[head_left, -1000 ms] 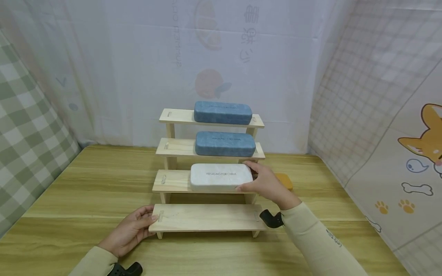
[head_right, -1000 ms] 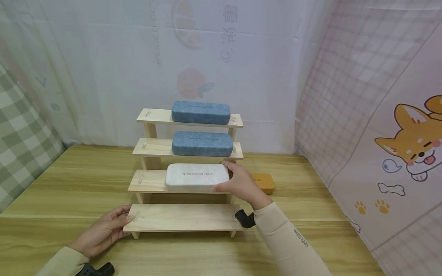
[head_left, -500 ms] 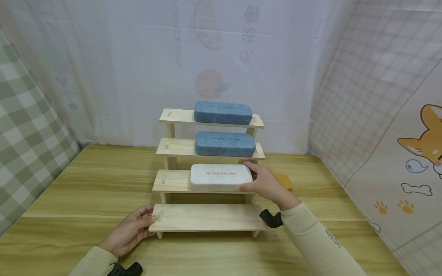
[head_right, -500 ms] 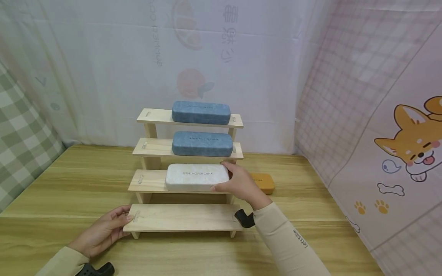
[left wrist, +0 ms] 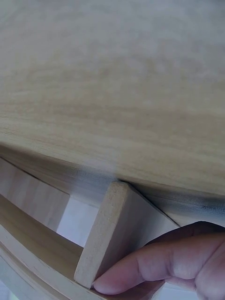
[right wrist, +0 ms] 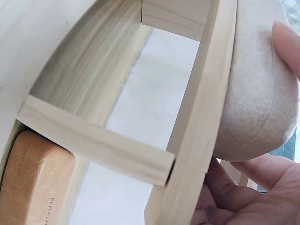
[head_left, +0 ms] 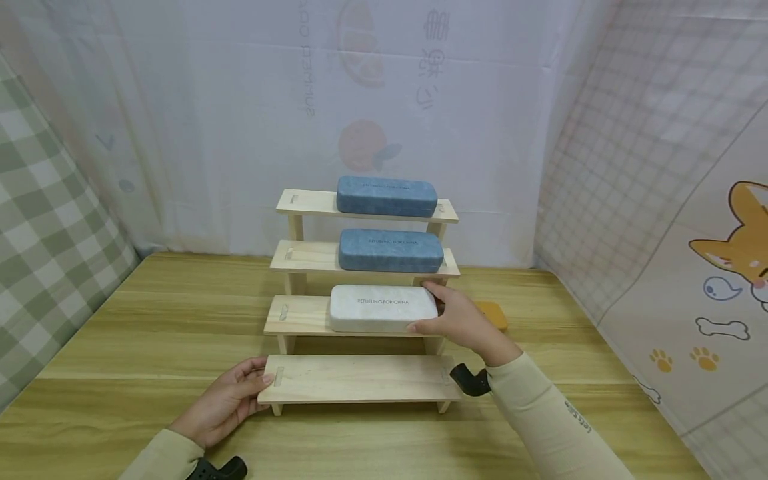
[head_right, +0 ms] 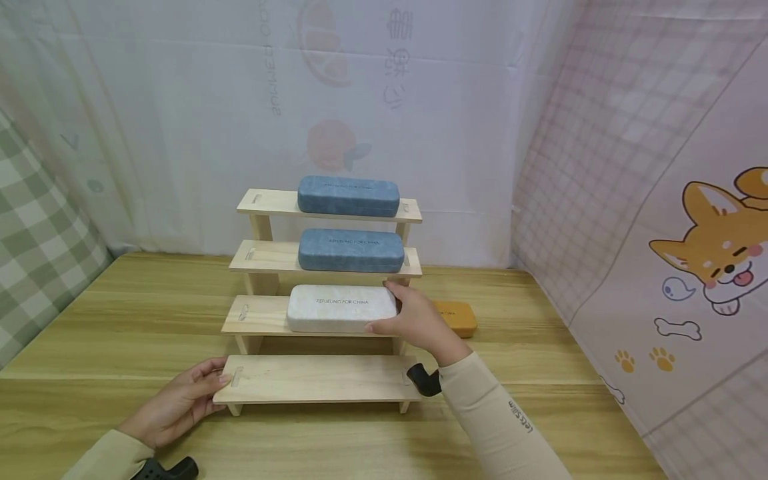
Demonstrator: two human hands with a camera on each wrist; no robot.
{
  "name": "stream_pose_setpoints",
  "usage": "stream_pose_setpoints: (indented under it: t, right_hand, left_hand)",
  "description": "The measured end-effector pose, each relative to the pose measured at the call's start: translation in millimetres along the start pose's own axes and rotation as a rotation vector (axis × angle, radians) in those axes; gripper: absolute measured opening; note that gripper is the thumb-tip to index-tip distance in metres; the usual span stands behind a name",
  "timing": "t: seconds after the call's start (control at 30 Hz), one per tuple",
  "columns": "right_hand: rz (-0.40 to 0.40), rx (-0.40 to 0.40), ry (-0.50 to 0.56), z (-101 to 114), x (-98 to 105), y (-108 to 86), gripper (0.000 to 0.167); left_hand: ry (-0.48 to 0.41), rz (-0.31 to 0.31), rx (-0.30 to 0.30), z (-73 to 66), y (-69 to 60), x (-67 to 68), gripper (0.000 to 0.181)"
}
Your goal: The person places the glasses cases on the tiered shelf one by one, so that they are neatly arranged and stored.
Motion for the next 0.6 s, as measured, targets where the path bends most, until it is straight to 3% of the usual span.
stream_pose_setpoints:
  t: [0.3,0.6]
  right_hand:
    - [-0.012,0.087,0.002,-1,6,-9.1,0.083]
    - [-0.147,0.149,0.026,-20,19,-23.1,0.070]
  left_hand:
    - [-0.010,-0.006,-0.004,0.3,-0.3,0.2,0.073]
    - [-0.006,-0.003,-0.010,0.6,-0.3,-0.2,0.073]
Point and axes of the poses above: each hand's wrist, its own y-axis towards the middle knuckle, its own x-axis out of the back of the hand, z = x × y, the point moved 3 cm from there along y, towards the middle knuckle, and after that the axes turned 3 degrees about z, right-handed, at the moved point
